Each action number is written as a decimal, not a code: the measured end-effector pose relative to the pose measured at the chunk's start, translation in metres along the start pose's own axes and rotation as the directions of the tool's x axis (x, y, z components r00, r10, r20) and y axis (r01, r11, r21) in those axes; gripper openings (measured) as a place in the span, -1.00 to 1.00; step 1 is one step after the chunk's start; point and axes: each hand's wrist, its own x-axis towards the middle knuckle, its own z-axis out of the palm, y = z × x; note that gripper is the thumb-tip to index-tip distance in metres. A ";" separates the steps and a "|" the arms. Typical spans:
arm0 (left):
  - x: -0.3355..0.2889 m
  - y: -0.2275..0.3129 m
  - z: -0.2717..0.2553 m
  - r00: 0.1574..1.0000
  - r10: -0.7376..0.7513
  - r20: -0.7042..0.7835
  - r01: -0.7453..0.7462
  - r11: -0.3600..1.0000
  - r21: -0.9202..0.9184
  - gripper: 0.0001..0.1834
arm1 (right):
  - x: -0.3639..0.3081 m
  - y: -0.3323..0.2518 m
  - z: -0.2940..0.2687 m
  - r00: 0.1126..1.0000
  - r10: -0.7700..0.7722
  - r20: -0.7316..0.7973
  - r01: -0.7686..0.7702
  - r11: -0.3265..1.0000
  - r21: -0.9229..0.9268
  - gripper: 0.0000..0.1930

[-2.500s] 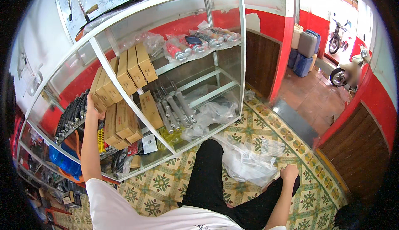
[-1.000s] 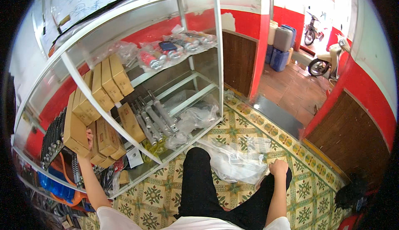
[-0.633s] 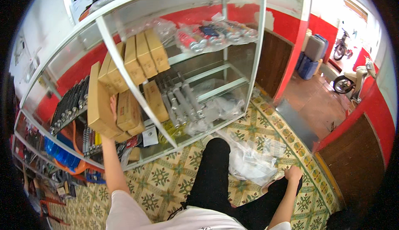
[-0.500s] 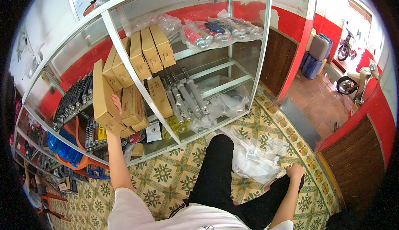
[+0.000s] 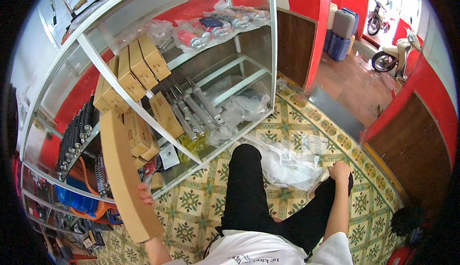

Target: The person unboxes components from a cardboard box, removes them from plastic bags, and places them on their lap.

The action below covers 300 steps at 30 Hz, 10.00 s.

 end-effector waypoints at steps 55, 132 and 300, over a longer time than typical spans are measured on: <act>0.252 -0.198 0.044 0.811 0.308 0.497 -0.496 -0.087 0.864 -0.09 | -0.143 -0.202 -0.260 0.476 -0.260 -0.840 0.815 -0.227 0.533 -0.10; 0.258 -0.101 0.092 0.856 0.351 0.380 -0.363 -0.117 0.925 -0.32 | -0.202 -0.257 -0.276 0.467 -0.281 -0.838 0.709 -0.447 0.545 -0.26; 0.315 -0.466 -0.116 0.061 -0.443 -0.894 -0.430 -0.820 0.377 0.03 | -0.157 0.131 0.174 0.963 0.062 0.263 -0.091 -0.843 0.530 -0.61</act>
